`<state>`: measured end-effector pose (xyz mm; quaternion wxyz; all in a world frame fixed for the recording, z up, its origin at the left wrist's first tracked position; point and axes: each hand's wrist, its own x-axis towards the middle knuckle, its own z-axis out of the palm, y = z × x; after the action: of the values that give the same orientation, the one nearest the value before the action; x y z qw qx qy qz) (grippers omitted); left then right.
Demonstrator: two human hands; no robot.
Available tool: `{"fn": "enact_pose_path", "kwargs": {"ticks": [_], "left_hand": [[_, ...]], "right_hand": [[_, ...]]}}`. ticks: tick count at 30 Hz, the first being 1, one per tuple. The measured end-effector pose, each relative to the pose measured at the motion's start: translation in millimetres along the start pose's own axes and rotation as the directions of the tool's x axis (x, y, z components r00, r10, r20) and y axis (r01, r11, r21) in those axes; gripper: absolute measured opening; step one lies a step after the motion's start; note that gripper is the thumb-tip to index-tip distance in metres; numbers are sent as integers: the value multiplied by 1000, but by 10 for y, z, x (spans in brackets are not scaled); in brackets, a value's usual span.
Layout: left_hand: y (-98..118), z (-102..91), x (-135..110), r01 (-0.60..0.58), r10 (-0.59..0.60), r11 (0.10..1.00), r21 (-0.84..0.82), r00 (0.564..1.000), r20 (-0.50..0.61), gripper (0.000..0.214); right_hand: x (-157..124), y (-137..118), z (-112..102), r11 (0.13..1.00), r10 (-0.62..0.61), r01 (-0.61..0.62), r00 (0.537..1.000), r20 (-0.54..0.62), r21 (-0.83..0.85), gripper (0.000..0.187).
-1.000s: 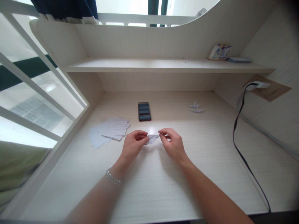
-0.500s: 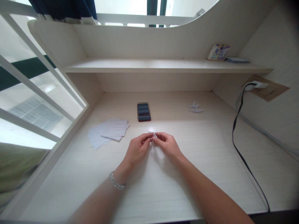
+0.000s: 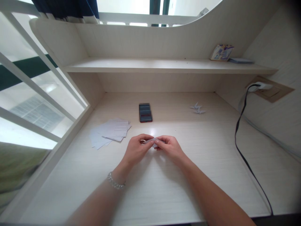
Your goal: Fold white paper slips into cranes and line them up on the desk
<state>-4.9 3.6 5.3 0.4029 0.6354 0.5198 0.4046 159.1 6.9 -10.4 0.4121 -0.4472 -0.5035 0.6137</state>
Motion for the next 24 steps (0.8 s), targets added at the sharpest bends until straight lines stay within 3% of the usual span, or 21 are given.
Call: {"fn": "enact_pose_path", "kwargs": {"ticks": [3,8,14,18,24], "left_hand": [[9,-29,5,-24,26,996,83,999,-27,22],[-17,-45,23,28,-16,995,-93,993,121,23],[-36,-37,22,44,-30,995,-91,989,142,18],[-12,-43,9,56,-38,992,-117,988,149,16],[27,-26,4,125,-88,950,-285,987,138,8]], "right_hand": [[-13,-8,-1,1000,8,-7,1000,19,-12,30],[-29,-35,-4,996,-17,20,999,32,-86,27],[-28,-79,-23,967,-122,106,991,-56,-231,15],[-33,-87,-18,988,-76,67,995,-60,-140,9],[-50,-107,25,994,37,-31,997,-60,109,12]]}}
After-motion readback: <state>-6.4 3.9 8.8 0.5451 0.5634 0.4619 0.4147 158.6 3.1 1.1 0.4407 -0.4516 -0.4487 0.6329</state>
